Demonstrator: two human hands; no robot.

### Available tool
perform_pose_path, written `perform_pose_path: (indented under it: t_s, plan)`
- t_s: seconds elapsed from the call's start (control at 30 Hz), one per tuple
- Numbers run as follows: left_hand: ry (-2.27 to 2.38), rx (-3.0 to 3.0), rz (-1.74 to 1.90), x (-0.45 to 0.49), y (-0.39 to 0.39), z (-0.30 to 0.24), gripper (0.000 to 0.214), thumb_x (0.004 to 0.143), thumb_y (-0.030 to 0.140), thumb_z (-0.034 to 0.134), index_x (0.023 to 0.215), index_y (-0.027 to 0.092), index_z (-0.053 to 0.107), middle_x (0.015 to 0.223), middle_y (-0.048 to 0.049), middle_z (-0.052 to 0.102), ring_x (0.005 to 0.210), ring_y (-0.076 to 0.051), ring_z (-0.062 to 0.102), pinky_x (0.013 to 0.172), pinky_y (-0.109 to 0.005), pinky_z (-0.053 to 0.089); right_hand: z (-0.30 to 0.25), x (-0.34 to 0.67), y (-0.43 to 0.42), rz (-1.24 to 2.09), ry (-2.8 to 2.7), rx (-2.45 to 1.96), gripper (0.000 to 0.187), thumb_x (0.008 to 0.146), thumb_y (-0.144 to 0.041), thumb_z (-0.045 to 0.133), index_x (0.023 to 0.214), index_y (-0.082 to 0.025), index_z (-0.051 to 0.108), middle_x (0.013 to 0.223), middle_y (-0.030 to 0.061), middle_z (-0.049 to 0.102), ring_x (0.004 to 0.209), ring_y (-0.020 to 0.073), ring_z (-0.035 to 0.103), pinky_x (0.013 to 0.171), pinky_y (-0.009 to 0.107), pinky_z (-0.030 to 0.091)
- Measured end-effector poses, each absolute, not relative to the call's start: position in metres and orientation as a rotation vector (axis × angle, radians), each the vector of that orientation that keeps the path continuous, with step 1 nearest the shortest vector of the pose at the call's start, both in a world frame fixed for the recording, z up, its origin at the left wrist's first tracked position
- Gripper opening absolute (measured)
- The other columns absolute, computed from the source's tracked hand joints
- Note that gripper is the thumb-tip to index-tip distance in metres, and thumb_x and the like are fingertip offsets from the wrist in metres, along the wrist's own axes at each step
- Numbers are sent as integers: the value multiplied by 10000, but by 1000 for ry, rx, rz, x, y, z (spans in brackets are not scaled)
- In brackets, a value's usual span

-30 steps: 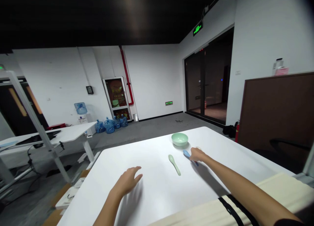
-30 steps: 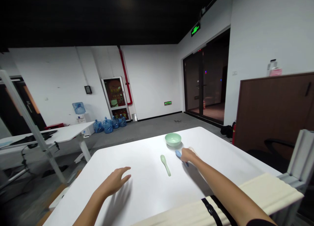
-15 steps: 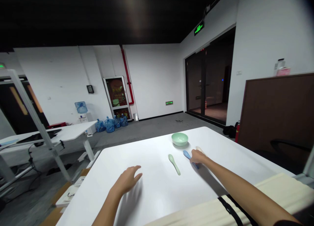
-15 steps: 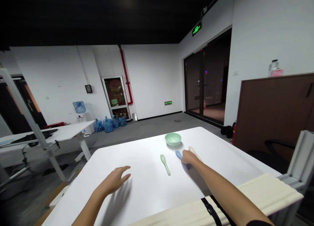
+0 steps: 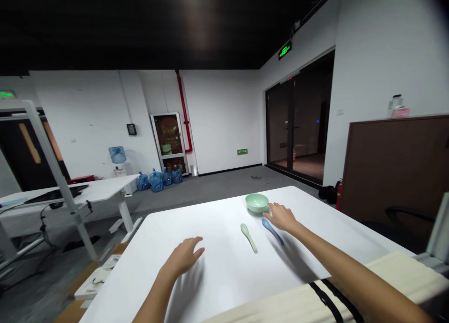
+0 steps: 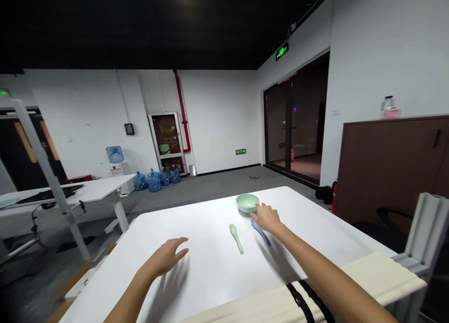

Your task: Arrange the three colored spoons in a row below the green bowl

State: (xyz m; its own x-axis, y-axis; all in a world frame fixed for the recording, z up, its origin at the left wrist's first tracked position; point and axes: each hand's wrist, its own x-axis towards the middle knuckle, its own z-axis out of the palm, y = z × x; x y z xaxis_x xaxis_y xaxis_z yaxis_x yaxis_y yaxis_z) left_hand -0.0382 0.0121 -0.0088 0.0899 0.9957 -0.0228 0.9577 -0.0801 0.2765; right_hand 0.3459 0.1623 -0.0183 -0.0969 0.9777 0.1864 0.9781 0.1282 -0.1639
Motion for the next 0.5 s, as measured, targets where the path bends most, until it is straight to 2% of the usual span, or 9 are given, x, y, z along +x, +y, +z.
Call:
perform_pose_path:
  t_s: [0.1,0.17,0.27,0.5]
  plan:
    - [1968,2150,257,-39,13,-10,535,924,501,403,1379,244,518,1395,-75,580,1295,-272,505,1055,-401,401,-31,344,152,-106,-2185,-1812,660,919,-552,391,1492,-225,372,1568,166,314,1404,370,331,1051,527,329]
    - [1966,2154,259,-40,14,-11,530,922,496,409,1377,246,519,1399,-71,578,1299,-270,502,1060,-400,396,-44,346,149,-68,-2193,-1795,694,916,-576,387,1528,-258,309,1623,132,194,1463,369,207,1085,559,286]
    - [1968,2153,265,-40,13,-11,532,921,499,410,1375,243,523,1398,-74,580,1297,-279,503,1057,-411,398,-59,350,148,53,-2219,-1782,716,899,-607,415,1531,-290,305,1640,114,136,1473,374,174,1096,583,270]
    - [1955,2155,314,-41,12,-10,554,923,549,387,1381,265,514,1412,-63,568,1311,-279,490,1054,-410,401,-60,354,147,155,-2254,-1739,733,896,-627,412,1534,-281,307,1634,133,150,1466,382,204,1121,555,252]
